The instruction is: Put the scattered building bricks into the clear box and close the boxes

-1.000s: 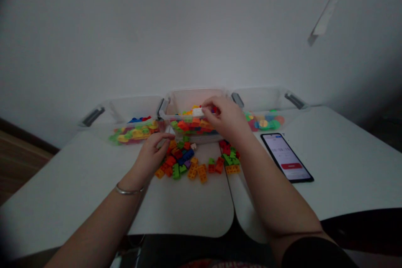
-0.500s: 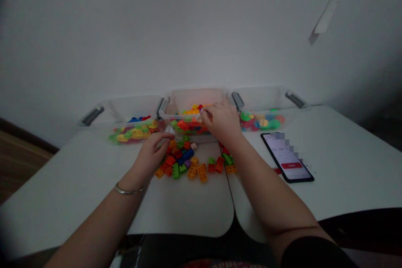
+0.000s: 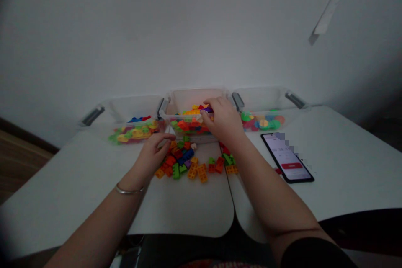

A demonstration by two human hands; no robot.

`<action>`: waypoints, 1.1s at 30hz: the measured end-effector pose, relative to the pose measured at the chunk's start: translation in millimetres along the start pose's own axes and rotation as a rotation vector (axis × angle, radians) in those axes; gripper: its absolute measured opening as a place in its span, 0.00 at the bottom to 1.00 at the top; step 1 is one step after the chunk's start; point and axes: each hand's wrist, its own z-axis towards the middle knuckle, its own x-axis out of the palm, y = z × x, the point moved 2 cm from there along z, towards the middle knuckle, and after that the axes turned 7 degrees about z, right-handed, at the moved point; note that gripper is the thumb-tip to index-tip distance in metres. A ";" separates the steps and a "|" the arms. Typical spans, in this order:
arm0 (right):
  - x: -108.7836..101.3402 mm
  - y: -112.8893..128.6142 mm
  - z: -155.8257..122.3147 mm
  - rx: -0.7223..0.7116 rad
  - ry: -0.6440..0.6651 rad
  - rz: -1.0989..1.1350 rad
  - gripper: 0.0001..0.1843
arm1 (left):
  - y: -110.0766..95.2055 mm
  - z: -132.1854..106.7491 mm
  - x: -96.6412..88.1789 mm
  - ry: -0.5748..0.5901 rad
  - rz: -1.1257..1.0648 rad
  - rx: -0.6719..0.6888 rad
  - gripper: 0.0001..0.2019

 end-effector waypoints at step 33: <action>48.4 20.7 -27.1 -0.058 0.823 0.049 0.09 | -4.1 1.9 4.0 0.175 0.116 0.307 0.06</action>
